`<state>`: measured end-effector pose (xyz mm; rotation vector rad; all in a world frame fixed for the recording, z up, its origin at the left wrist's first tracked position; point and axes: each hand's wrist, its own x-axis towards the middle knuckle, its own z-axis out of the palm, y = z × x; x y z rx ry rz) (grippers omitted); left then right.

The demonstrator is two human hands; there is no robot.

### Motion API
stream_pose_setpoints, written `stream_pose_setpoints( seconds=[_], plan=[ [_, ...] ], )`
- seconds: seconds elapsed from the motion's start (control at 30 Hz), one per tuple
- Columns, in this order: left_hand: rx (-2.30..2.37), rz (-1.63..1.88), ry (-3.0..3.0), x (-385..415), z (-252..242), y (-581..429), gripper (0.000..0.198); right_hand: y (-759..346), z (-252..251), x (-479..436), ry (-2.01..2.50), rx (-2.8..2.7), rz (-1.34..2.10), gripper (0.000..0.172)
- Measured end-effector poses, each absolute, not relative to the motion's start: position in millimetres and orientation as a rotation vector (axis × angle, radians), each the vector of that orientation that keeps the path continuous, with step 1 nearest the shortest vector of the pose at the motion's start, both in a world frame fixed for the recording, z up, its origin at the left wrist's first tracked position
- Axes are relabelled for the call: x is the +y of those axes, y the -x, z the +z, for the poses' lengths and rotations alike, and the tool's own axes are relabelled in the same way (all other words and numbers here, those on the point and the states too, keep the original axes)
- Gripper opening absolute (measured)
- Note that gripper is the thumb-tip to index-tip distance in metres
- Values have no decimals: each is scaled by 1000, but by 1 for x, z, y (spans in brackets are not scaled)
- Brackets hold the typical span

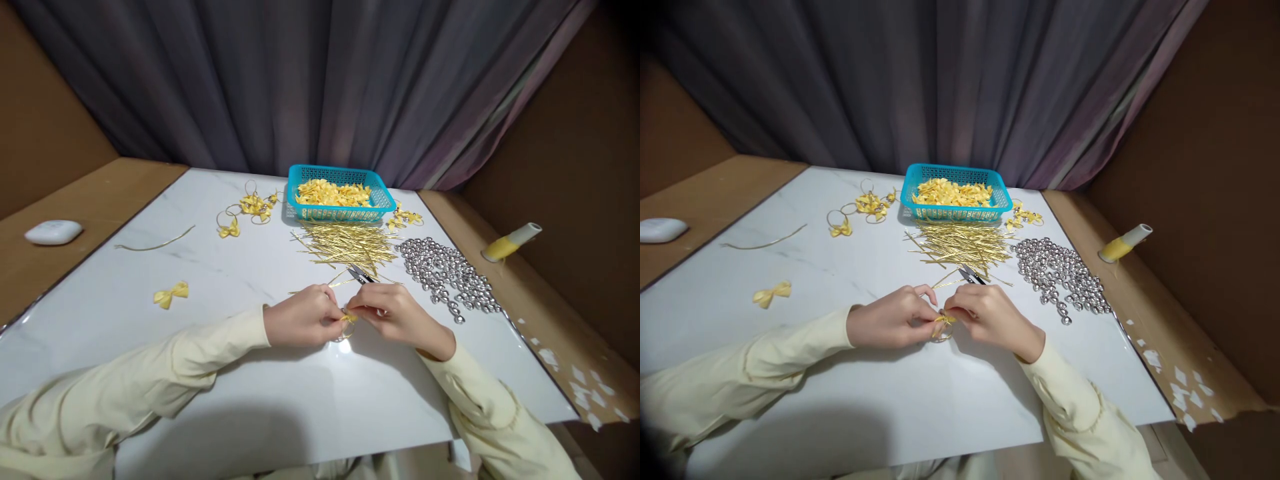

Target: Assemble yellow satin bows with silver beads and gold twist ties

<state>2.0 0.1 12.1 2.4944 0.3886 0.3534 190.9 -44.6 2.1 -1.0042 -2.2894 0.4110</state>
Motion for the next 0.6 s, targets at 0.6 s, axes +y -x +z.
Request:
stream_pose_setpoints(
  seconds=[0.6],
  plan=[
    [353, 372, -2668, -4, 16, -1, 36, -190, 14, -45, 1104, -2231, 578, 9]
  ],
)
